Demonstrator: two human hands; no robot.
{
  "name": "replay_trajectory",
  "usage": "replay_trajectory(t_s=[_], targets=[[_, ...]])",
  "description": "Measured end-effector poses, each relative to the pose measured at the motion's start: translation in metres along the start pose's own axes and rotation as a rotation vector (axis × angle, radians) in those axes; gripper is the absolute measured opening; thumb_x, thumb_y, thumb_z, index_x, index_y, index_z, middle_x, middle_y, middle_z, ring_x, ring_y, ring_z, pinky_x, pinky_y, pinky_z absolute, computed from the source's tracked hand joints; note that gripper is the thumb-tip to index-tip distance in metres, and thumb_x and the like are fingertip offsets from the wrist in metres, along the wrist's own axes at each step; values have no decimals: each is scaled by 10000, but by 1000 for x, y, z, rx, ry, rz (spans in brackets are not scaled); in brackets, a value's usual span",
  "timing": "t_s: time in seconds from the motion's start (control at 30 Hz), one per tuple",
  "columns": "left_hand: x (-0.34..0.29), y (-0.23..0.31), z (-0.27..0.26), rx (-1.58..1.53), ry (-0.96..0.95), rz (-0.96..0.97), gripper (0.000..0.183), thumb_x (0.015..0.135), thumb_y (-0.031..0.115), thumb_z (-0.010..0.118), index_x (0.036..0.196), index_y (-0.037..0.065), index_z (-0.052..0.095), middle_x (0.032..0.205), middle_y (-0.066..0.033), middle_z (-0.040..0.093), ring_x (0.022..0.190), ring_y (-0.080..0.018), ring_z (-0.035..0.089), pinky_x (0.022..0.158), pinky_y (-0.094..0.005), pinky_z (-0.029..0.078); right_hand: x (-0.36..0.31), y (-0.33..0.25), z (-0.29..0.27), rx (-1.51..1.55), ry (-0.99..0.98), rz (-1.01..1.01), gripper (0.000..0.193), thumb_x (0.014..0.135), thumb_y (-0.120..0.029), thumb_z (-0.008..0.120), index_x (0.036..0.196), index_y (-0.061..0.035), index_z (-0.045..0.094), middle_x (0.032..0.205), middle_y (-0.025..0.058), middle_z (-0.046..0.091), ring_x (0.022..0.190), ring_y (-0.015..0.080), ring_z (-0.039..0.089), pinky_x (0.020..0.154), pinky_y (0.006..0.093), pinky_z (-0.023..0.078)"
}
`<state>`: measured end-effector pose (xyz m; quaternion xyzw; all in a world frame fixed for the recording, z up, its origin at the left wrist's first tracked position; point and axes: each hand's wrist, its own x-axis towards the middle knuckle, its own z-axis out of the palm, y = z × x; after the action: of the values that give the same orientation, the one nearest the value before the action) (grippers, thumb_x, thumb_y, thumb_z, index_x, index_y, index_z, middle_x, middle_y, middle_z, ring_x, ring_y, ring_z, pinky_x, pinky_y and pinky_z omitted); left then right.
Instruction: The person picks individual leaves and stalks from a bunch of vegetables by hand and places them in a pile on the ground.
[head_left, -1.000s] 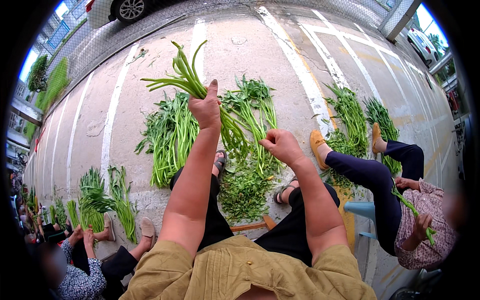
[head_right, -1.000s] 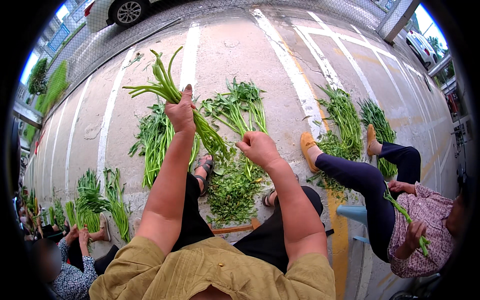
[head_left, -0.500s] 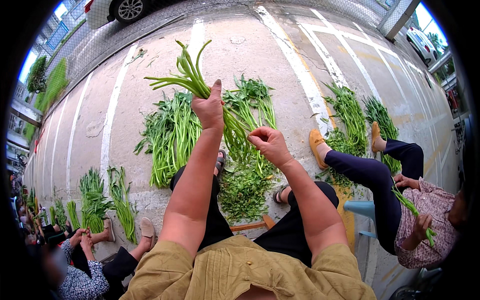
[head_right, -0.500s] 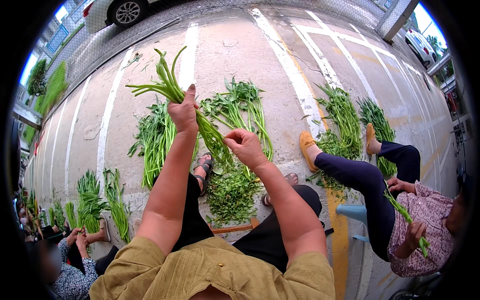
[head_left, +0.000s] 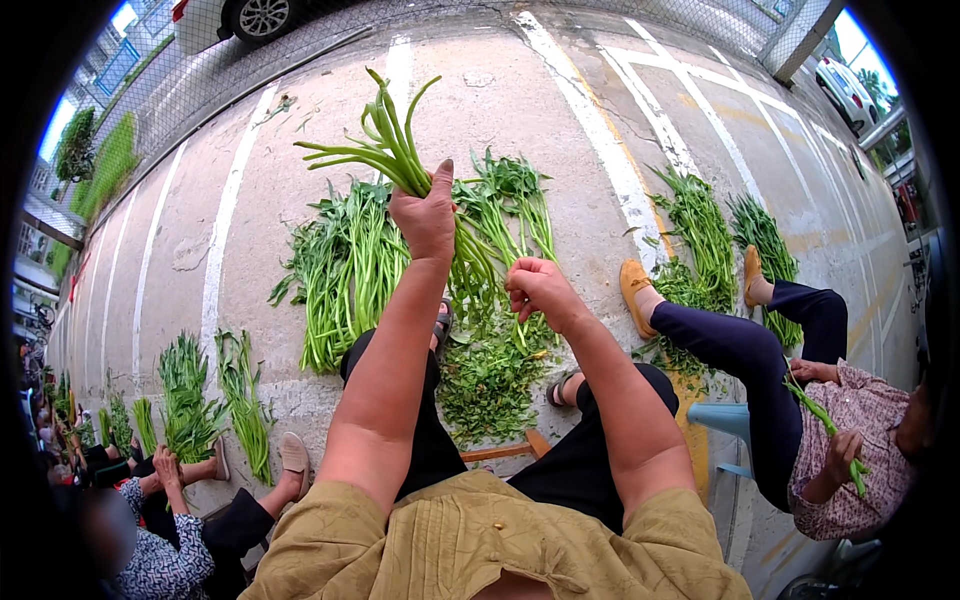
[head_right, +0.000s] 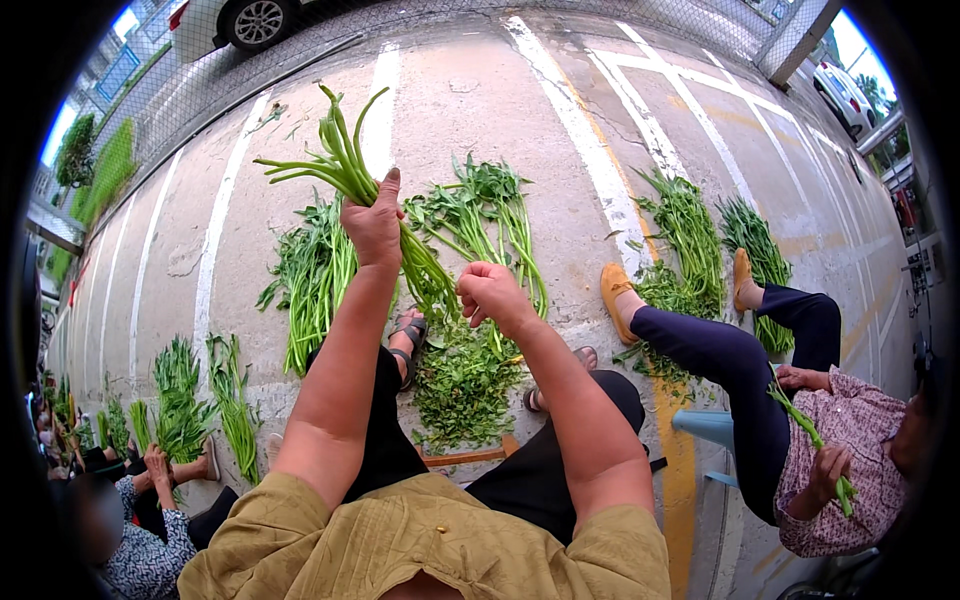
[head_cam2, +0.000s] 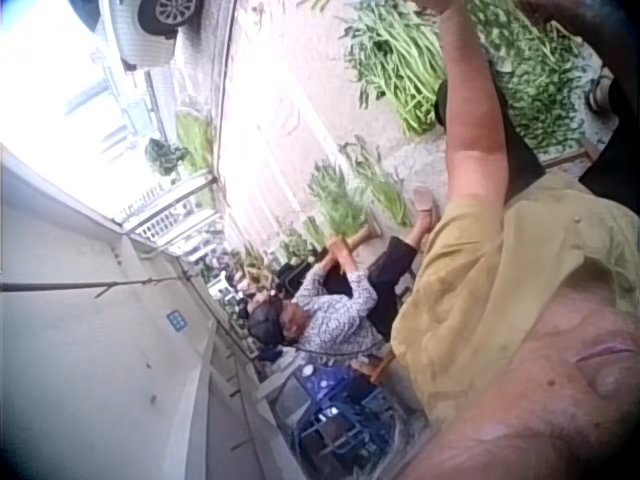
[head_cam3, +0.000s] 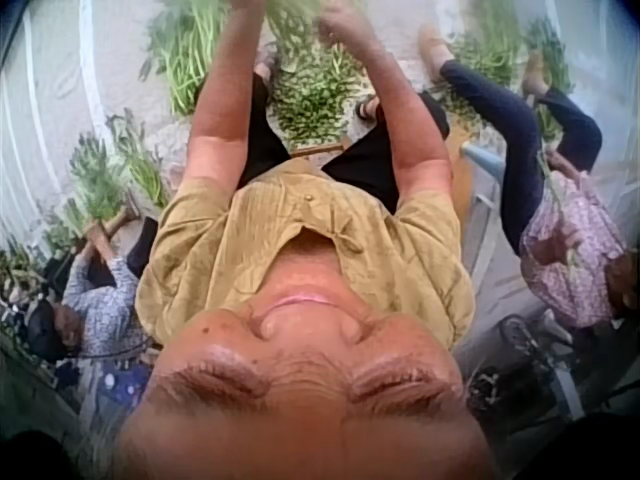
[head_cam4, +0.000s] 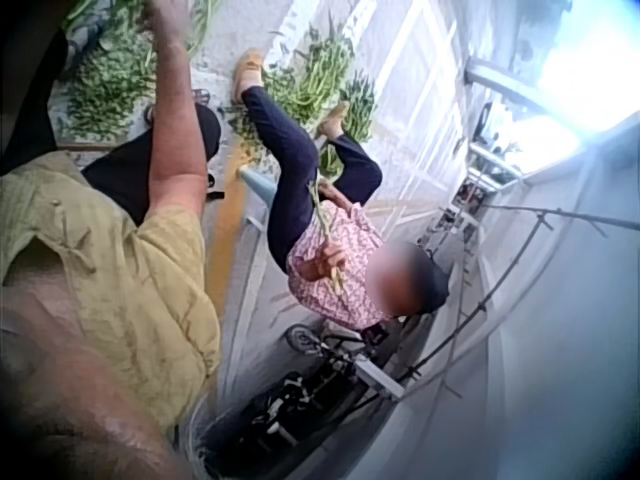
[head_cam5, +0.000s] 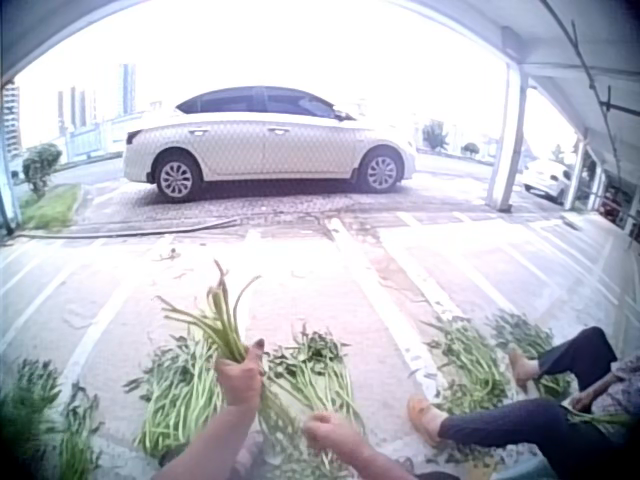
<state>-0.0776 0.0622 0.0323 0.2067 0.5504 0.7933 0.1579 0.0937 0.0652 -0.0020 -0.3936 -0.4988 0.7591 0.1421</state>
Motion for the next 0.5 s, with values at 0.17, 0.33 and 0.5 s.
replay_trajectory(t_s=[0.17,0.33,0.5], targets=[[-4,-4,2,18,-20,42,262,761,127,721,660,61,488,537,20,467,397,-52,403,357,-203,353,0,0,1,-361,3,36,64,731,-100,528,751,-43,547,616,35,539,513,127,540,429,267,453],[8,-1,-4,-51,27,-5,251,750,128,731,697,62,495,547,6,490,377,-63,399,346,-206,314,-5,21,-8,-915,-177,-207,149,698,-66,532,830,-26,589,653,59,578,577,155,556,566,295,461],[5,0,-3,-58,41,-23,253,742,124,738,705,60,496,543,10,483,377,-65,401,349,-202,318,-5,12,-9,-754,0,-147,192,708,-182,687,833,-45,639,671,78,603,618,187,585,608,308,472]])
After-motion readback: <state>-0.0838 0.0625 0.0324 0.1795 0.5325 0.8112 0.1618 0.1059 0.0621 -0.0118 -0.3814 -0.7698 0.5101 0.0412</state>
